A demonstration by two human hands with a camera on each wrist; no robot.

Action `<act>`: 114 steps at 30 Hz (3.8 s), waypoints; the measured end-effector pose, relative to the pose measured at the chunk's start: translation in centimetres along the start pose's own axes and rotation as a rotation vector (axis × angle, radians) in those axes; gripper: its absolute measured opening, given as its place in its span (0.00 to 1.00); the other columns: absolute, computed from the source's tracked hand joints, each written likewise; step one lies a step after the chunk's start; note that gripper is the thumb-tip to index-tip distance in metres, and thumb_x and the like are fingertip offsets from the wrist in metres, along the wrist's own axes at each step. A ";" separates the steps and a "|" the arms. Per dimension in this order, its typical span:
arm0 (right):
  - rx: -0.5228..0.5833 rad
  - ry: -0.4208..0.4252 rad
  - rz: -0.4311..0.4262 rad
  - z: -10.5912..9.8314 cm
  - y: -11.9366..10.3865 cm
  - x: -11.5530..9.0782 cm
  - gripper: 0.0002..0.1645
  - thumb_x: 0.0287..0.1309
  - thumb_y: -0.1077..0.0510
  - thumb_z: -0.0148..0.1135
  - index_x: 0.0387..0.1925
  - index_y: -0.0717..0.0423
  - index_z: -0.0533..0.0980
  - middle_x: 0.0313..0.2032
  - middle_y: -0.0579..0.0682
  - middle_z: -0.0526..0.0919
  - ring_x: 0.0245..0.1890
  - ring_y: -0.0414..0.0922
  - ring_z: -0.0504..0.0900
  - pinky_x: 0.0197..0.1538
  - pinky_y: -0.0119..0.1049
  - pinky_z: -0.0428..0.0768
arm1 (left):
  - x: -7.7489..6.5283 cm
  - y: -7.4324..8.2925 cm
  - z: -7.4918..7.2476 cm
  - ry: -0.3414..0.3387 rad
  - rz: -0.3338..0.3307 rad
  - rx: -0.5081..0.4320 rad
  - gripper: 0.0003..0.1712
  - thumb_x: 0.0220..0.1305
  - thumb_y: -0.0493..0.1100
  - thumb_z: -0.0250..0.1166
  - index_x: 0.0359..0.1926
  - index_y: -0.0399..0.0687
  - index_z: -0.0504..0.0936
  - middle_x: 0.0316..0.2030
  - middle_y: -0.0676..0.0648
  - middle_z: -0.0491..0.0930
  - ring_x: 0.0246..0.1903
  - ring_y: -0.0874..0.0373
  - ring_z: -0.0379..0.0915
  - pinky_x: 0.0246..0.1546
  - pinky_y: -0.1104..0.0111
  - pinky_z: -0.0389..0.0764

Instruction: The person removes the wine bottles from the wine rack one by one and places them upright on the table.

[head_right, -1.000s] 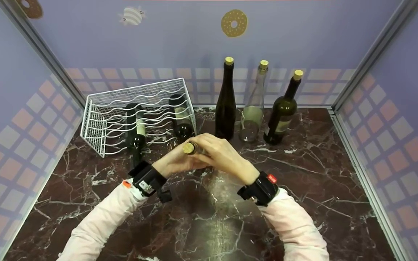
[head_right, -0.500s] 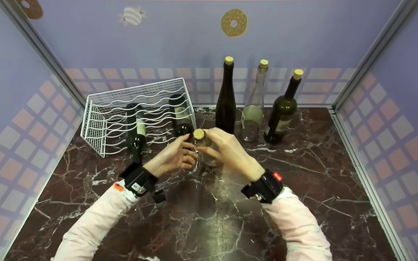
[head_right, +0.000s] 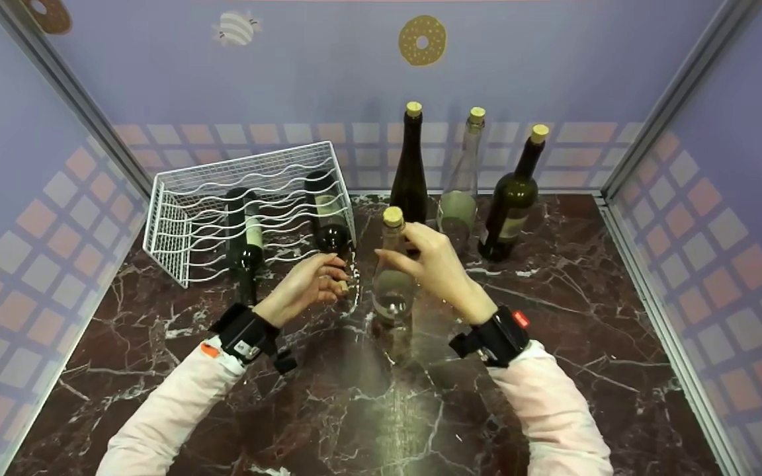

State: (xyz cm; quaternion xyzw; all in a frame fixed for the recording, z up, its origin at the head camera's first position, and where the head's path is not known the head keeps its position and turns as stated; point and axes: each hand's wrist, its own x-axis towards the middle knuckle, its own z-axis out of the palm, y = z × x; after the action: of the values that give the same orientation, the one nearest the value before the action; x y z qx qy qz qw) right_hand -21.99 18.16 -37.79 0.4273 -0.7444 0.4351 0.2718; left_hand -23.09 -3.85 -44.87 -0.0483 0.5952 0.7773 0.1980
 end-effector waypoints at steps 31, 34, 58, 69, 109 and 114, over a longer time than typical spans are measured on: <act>-0.386 0.294 0.375 -10.4 7.2 -4.3 0.09 0.44 0.65 0.70 0.30 0.64 0.79 0.27 0.53 0.82 0.26 0.29 0.74 0.30 0.22 0.68 | -0.2 -1.2 -2.9 0.038 0.032 0.000 0.09 0.64 0.37 0.49 0.43 0.36 0.67 0.32 0.40 0.71 0.23 0.54 0.70 0.28 0.64 0.73; -0.408 0.320 0.388 -11.2 8.1 -4.8 0.10 0.44 0.63 0.70 0.30 0.64 0.79 0.25 0.53 0.81 0.24 0.29 0.73 0.28 0.21 0.67 | -0.1 -1.3 -3.0 0.034 0.029 -0.002 0.10 0.64 0.37 0.48 0.43 0.35 0.66 0.32 0.40 0.71 0.23 0.55 0.70 0.26 0.66 0.73; -0.403 0.360 0.515 -13.5 10.3 -6.4 0.16 0.47 0.57 0.69 0.30 0.68 0.77 0.26 0.46 0.80 0.23 0.33 0.74 0.28 0.22 0.69 | -0.4 -1.6 -3.4 0.047 0.047 -0.005 0.11 0.64 0.37 0.48 0.44 0.33 0.65 0.32 0.39 0.70 0.21 0.57 0.69 0.24 0.69 0.72; -0.455 0.354 0.487 -14.1 10.7 -6.5 0.16 0.47 0.57 0.69 0.31 0.68 0.77 0.23 0.42 0.76 0.20 0.35 0.68 0.26 0.24 0.62 | -0.1 -2.0 -3.5 0.058 0.009 -0.017 0.13 0.64 0.36 0.49 0.46 0.30 0.64 0.31 0.39 0.70 0.19 0.58 0.68 0.22 0.70 0.73; -0.294 0.763 0.447 -14.4 5.6 -3.5 0.27 0.49 0.62 0.65 0.50 0.61 0.65 0.42 0.53 0.73 0.43 0.46 0.71 0.45 0.33 0.72 | 0.3 -1.6 -5.8 0.260 0.204 0.267 0.11 0.55 0.31 0.51 0.41 0.32 0.68 0.26 0.43 0.73 0.17 0.59 0.69 0.18 0.71 0.72; -0.291 0.801 0.260 -12.3 3.2 -2.2 0.15 0.49 0.66 0.61 0.41 0.63 0.69 0.37 0.50 0.74 0.37 0.46 0.72 0.41 0.33 0.72 | 0.3 -1.7 -5.8 0.261 0.202 0.298 0.11 0.55 0.31 0.52 0.41 0.32 0.68 0.27 0.42 0.73 0.17 0.58 0.69 0.19 0.69 0.73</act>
State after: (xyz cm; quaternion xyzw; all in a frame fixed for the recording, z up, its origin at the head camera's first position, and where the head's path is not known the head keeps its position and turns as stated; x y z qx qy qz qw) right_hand -23.33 30.64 -35.01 0.0850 -0.6814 0.4876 0.5392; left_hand -23.68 -8.94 -48.13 -0.0591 0.7258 0.6838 0.0454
